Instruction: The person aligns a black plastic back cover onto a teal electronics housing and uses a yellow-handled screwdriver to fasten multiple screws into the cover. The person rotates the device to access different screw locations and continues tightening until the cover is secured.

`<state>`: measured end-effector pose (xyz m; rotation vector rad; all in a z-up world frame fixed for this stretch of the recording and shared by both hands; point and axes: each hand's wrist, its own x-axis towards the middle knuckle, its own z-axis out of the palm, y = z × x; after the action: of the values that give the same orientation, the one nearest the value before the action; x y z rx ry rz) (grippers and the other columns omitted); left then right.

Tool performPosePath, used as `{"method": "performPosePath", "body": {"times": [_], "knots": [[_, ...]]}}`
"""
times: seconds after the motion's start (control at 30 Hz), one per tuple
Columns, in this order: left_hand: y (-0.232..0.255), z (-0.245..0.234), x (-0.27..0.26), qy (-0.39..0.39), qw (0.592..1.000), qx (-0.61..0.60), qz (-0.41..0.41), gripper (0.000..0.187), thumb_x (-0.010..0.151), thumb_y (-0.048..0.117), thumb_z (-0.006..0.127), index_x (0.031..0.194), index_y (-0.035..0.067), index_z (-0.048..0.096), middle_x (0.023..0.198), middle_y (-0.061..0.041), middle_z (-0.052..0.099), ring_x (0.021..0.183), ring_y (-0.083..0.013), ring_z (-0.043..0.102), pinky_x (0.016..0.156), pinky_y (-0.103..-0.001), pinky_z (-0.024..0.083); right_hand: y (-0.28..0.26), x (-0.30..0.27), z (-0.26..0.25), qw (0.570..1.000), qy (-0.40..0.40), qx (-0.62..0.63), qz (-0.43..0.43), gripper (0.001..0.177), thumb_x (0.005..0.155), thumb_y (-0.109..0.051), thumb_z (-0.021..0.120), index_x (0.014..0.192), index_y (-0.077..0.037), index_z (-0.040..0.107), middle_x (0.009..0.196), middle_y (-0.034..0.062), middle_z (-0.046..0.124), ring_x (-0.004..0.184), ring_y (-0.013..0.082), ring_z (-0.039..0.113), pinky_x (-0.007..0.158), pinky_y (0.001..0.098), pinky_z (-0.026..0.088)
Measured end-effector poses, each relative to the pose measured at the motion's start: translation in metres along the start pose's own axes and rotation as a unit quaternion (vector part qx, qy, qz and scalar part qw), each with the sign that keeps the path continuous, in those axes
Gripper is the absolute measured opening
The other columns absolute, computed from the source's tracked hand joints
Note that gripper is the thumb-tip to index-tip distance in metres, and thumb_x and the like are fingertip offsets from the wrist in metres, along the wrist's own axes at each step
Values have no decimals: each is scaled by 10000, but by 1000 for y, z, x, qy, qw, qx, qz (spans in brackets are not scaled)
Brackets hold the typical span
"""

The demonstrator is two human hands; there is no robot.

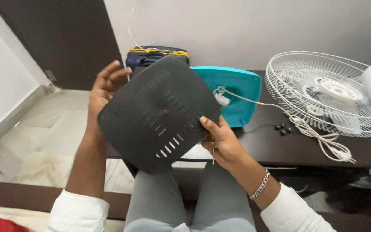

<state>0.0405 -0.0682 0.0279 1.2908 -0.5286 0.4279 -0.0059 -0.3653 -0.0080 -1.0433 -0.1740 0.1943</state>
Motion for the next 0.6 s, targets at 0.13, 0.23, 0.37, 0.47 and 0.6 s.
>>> {"method": "performPosePath", "body": {"times": [0.13, 0.23, 0.37, 0.47, 0.6], "knots": [[-4, 23, -4, -171, 886, -397, -166, 497, 1073, 286, 686, 1415, -35, 521, 1211, -207, 704, 998, -289, 717, 772, -377, 632, -3, -15, -26, 993, 92, -16, -78, 425, 894, -277, 743, 1263, -194, 549, 1019, -38, 646, 727, 22, 562, 462, 181, 362], [-11, 48, -14, -70, 976, 31, -204, 554, 888, 46, 658, 1398, 110, 450, 1204, -85, 699, 1033, -185, 731, 832, -349, 631, -8, -19, -48, 978, 157, -83, -112, 397, 870, -246, 774, 1198, -169, 565, 991, -54, 630, 716, 2, 546, 474, 189, 371], [-24, 80, -10, -60, 986, 31, -153, 494, 922, -15, 669, 1375, 45, 479, 1193, -126, 690, 1041, -169, 713, 824, -350, 661, -21, -34, -78, 951, 201, -184, -148, 379, 904, -202, 808, 1208, -96, 609, 867, -40, 571, 588, 30, 383, 468, 213, 294], [-37, 91, -9, -78, 983, 51, -160, 485, 922, -41, 642, 1379, 70, 522, 1182, -117, 699, 1023, -158, 704, 826, -332, 644, -35, -40, -100, 939, 256, -164, -163, 398, 906, -230, 716, 1275, -130, 607, 851, -90, 614, 590, 2, 422, 468, 192, 297], [-61, 94, -13, -93, 984, 77, -130, 434, 923, -60, 658, 1328, 72, 574, 1149, -97, 720, 1035, -153, 705, 822, -320, 634, -45, -39, -127, 883, 268, -318, -217, 364, 962, -202, 741, 1283, -50, 663, 842, -42, 594, 690, 28, 480, 597, 205, 403]]}}
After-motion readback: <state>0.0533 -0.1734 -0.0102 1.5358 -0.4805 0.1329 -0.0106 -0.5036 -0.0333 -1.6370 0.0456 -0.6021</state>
